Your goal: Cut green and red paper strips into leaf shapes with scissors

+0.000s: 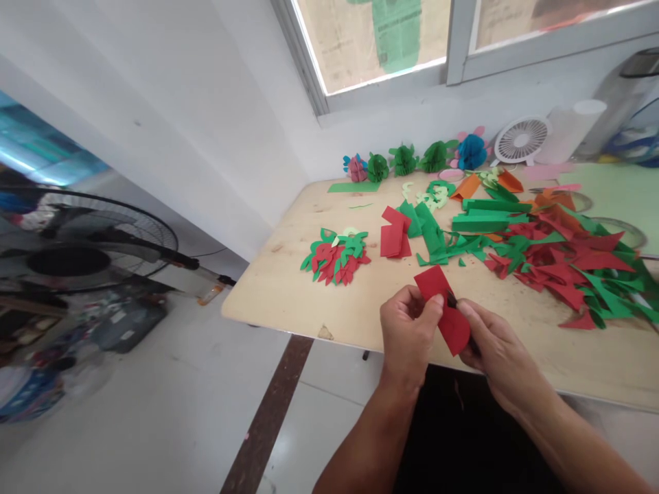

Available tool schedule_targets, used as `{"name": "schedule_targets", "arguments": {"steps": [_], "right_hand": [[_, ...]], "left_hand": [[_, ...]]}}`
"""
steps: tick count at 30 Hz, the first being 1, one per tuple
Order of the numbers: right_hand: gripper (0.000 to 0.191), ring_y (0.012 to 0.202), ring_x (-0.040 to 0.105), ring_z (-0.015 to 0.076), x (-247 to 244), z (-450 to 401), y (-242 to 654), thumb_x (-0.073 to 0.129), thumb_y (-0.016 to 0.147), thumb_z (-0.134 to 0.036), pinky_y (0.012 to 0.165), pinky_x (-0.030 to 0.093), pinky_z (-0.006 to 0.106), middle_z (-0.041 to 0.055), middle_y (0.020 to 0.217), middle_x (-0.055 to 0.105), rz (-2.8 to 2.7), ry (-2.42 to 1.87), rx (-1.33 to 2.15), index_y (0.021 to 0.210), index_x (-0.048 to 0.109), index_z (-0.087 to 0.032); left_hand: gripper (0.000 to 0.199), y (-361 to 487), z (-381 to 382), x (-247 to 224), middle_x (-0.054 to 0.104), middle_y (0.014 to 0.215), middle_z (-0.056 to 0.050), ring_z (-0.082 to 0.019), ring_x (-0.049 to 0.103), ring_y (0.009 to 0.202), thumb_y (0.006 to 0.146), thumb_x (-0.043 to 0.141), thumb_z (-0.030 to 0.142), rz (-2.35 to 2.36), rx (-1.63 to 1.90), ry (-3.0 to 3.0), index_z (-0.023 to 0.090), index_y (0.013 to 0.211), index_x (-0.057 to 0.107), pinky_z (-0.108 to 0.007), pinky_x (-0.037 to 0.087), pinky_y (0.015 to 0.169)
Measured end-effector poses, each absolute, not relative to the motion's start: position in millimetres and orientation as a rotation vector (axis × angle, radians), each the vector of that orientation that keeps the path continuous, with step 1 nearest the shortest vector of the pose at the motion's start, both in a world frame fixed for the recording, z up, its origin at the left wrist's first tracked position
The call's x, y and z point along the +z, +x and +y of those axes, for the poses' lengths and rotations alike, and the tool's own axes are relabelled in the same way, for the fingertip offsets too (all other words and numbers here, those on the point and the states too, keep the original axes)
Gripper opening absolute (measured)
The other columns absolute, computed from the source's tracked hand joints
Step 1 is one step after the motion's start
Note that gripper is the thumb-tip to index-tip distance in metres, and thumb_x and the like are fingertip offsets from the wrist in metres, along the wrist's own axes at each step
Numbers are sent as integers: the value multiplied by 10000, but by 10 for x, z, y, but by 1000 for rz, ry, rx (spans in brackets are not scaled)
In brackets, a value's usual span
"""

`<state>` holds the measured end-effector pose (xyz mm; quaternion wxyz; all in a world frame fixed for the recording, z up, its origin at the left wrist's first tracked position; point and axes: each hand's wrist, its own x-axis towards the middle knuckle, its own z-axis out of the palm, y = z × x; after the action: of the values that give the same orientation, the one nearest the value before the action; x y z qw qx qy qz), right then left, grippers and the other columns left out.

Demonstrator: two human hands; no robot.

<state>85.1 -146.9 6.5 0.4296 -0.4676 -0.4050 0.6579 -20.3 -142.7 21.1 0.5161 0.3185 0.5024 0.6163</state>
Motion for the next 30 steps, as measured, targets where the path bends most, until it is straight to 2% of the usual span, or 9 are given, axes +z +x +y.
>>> {"name": "schedule_targets", "arguments": {"steps": [19,30], "right_hand": [[360,440,187,60,63,-1454,882,522,835,-532,390,149,197,-81,538,265,-1053,-1174,1675,728,488,-190],[398,434,209,64,87,-1450,945,515,836,-549,396,140,207,-77,518,283,-1163,-1185,1692,671,455,-192]], "left_hand": [[100,-231,-1419,239,632,635,-6,-105,550,614,668,692,230,1153,1429,692,139,695,659,-240,440,654],[141,-358,-1387,257,696,715,-48,-137,609,666,650,709,218,1029,1300,699,130,759,691,-277,467,718]]}}
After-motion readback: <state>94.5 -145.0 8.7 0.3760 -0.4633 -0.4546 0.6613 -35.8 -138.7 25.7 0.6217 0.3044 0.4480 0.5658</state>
